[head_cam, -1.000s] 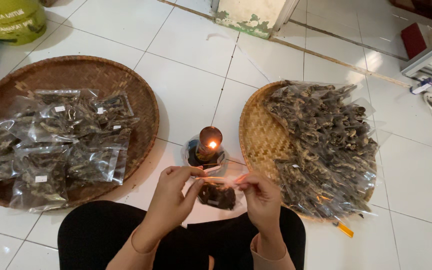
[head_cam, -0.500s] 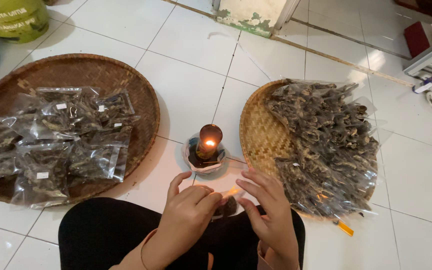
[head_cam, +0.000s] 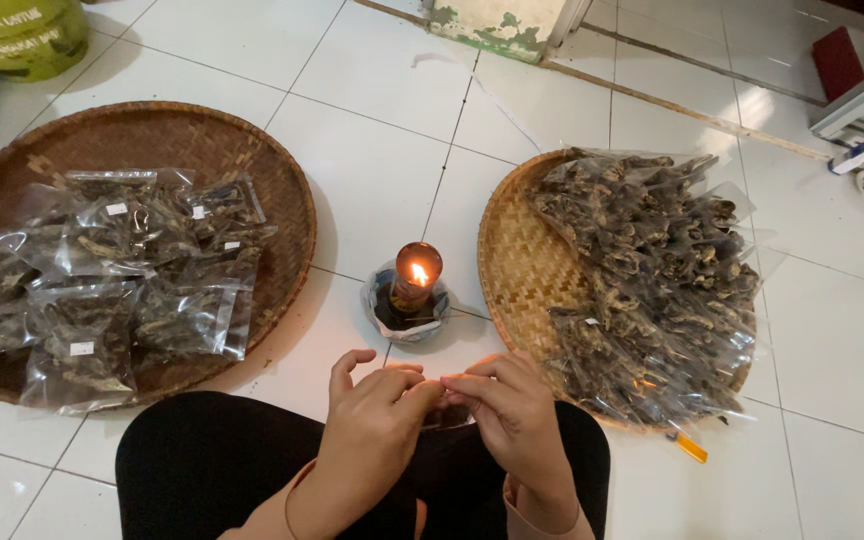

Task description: The person sits on the floor and places dried sea cucumber pieces into small clear plastic bags, holding each bag opening over a small oil-lamp flame to heat-seal it closed. Sealed bags are placed into a bamboo tray alongside other finished bags, and the person repeats the process with the next bag.

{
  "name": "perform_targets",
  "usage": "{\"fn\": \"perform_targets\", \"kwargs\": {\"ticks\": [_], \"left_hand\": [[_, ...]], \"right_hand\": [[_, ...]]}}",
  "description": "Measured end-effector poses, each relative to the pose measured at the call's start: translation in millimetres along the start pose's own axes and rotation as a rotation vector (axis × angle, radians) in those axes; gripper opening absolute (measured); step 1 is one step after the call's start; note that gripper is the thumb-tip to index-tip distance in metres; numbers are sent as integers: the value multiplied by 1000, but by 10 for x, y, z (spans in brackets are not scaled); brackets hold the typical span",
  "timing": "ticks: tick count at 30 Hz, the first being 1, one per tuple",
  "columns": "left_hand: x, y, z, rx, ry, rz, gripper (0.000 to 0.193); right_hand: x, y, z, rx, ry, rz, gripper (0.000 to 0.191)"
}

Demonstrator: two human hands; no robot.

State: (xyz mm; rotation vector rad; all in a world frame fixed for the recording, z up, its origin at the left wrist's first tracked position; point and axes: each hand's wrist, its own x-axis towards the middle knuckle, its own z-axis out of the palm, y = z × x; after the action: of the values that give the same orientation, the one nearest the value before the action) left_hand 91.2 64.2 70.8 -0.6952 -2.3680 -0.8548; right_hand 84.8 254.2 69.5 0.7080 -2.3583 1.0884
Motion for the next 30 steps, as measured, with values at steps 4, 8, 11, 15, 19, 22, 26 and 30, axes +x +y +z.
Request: {"fn": "perform_targets", "kwargs": {"ticks": [4,8,11,15,19,22,26,30], "left_hand": [[33,-4,-41,-65,53,48,7],[68,-9,-137,-101,6,58,9],[88,-31,-175,-129,1,57,9],[97,-26,-176,-137,-23,45,7],[134,-35,-258,-156,-39,-12,6],[123,-103,-456,-58,58,-126,9],[84,102,-370,22,110,11,7],[85,165,-251,77,136,88,6]], "right_hand": [[-8,-24,-3,77,49,60,14],[-68,-32,-65,150,109,130,12],[-140,32,-88,257,169,202,14],[-276,177,-36,359,189,223,12],[-304,318,-128,400,227,230,6],[-209,320,-351,287,539,347,3],[-155,-89,-125,134,436,175,26],[-35,-294,-73,-360,240,-179,28]]}}
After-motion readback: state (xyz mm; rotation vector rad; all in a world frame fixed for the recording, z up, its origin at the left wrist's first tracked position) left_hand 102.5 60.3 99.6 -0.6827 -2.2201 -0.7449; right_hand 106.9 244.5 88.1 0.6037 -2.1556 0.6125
